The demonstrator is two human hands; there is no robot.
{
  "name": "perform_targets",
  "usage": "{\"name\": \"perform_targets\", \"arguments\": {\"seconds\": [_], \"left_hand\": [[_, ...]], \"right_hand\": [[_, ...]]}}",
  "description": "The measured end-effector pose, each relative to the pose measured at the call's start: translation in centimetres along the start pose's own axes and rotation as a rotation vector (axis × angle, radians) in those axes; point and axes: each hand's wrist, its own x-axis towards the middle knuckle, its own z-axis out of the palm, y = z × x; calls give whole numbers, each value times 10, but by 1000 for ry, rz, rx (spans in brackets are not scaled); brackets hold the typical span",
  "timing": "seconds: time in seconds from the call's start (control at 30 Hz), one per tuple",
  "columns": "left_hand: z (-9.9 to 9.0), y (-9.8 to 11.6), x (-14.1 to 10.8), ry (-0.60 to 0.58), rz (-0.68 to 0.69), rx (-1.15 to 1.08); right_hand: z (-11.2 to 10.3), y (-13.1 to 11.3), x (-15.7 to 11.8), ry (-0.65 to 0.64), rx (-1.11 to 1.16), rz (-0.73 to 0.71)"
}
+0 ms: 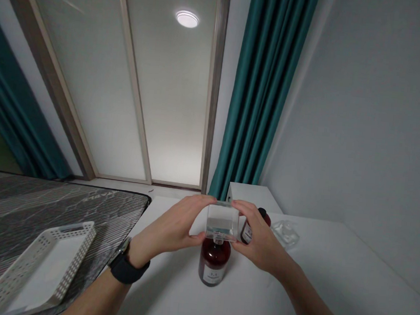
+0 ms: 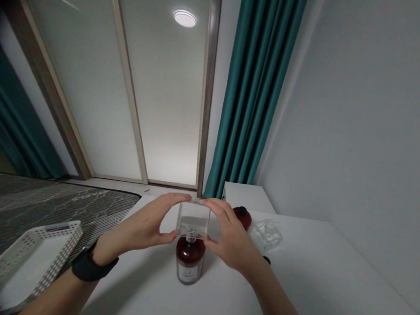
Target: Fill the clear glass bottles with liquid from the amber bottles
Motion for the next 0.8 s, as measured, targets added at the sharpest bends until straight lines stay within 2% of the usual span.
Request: {"name": "perform_targets", "arguments": {"seconds": [0.8], "left_hand": [[-2, 3, 0, 2, 25, 28]], "right_hand": [[2, 2, -2, 17, -60, -39]]}}
